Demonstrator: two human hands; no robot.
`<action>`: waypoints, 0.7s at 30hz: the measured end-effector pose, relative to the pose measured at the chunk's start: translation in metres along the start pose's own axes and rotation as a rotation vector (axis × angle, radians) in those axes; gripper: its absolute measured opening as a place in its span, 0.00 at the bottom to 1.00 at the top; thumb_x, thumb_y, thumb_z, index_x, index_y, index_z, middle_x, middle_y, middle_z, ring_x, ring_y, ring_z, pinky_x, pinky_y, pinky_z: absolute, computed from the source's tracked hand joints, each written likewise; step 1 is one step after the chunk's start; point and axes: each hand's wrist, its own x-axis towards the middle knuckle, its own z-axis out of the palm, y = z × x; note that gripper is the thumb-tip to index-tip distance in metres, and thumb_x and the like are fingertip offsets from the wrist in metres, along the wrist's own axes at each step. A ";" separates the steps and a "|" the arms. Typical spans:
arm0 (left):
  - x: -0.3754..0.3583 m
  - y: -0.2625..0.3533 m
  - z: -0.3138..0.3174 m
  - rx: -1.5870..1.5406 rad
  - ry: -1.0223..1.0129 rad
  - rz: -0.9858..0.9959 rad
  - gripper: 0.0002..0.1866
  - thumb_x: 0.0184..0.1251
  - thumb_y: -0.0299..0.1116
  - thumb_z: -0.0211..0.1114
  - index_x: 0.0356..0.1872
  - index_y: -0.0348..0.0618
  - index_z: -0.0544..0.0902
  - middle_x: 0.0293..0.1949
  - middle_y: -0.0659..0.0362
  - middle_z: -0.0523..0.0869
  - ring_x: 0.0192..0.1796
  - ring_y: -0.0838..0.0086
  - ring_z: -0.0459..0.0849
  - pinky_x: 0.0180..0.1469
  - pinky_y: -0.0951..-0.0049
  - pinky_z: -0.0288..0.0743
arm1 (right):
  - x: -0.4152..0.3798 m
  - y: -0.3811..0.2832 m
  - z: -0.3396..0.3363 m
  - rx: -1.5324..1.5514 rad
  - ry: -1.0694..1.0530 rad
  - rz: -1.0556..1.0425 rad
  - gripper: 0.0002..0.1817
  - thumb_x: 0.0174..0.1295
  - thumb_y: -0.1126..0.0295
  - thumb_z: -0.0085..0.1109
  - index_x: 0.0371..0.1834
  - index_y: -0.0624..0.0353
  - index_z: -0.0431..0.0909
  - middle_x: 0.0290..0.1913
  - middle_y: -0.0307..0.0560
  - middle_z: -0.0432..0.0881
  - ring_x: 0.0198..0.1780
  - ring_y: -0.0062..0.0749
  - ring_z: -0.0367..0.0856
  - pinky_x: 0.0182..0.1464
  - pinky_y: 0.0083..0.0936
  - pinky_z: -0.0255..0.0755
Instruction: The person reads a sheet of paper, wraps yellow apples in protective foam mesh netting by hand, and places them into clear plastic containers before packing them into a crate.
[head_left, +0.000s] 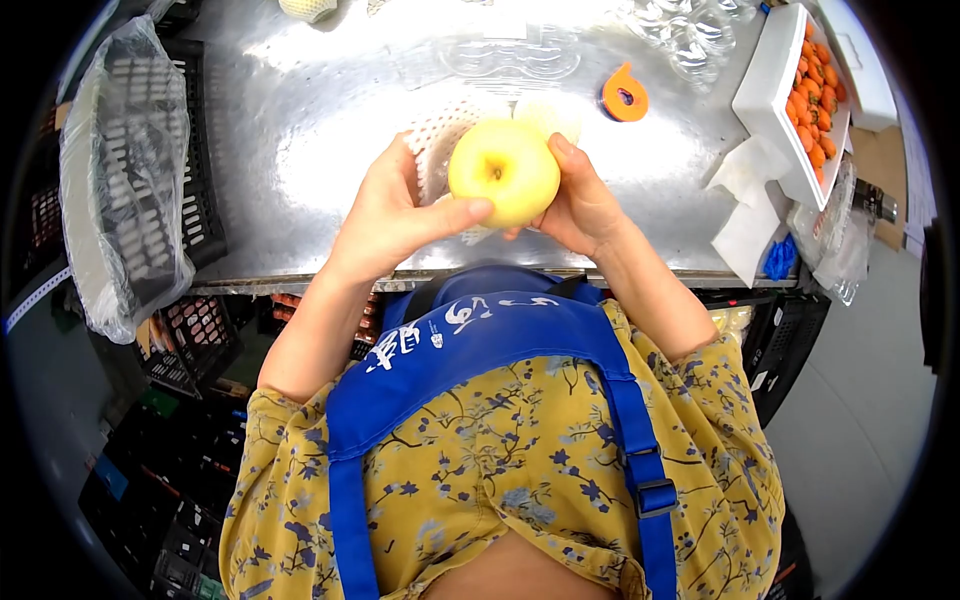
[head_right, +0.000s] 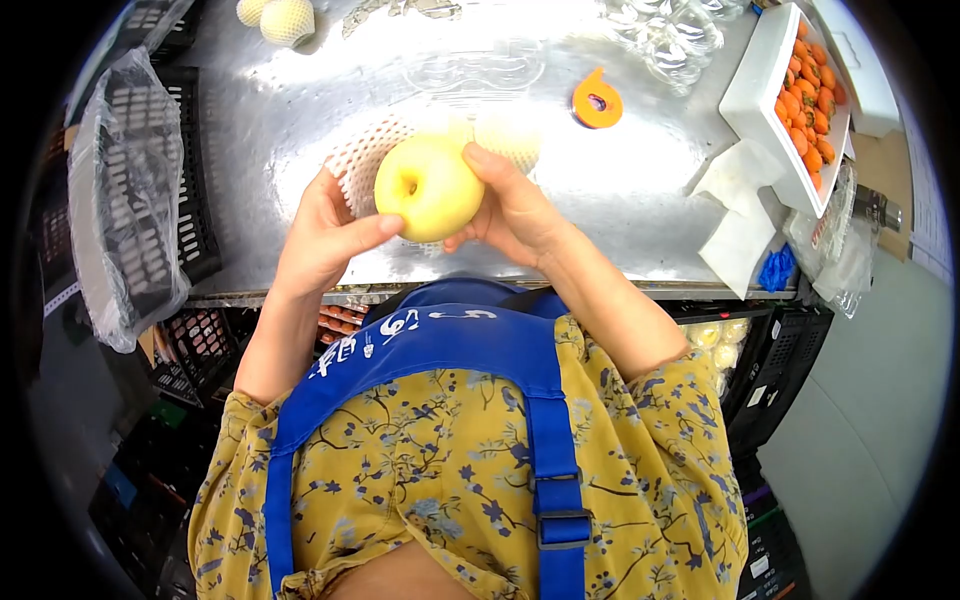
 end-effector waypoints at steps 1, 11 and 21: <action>0.000 0.001 0.000 0.043 -0.036 0.014 0.37 0.47 0.30 0.74 0.59 0.33 0.66 0.54 0.53 0.75 0.59 0.68 0.72 0.63 0.69 0.63 | -0.001 -0.001 0.001 -0.031 0.007 0.007 0.34 0.61 0.40 0.46 0.56 0.60 0.69 0.43 0.46 0.81 0.40 0.28 0.81 0.29 0.24 0.78; -0.004 -0.011 -0.001 -0.497 0.041 -0.162 0.38 0.45 0.39 0.71 0.59 0.37 0.67 0.53 0.51 0.76 0.55 0.65 0.77 0.59 0.65 0.72 | 0.000 -0.011 0.000 -0.529 0.268 -0.338 0.20 0.67 0.50 0.46 0.41 0.58 0.73 0.23 0.39 0.74 0.22 0.20 0.72 0.26 0.13 0.67; -0.016 -0.034 0.000 -0.912 -0.071 -0.332 0.42 0.46 0.48 0.70 0.63 0.41 0.64 0.57 0.52 0.74 0.59 0.63 0.73 0.62 0.59 0.68 | 0.010 0.026 0.005 0.313 0.053 -0.006 0.18 0.67 0.60 0.50 0.56 0.57 0.71 0.51 0.42 0.77 0.50 0.25 0.76 0.49 0.22 0.71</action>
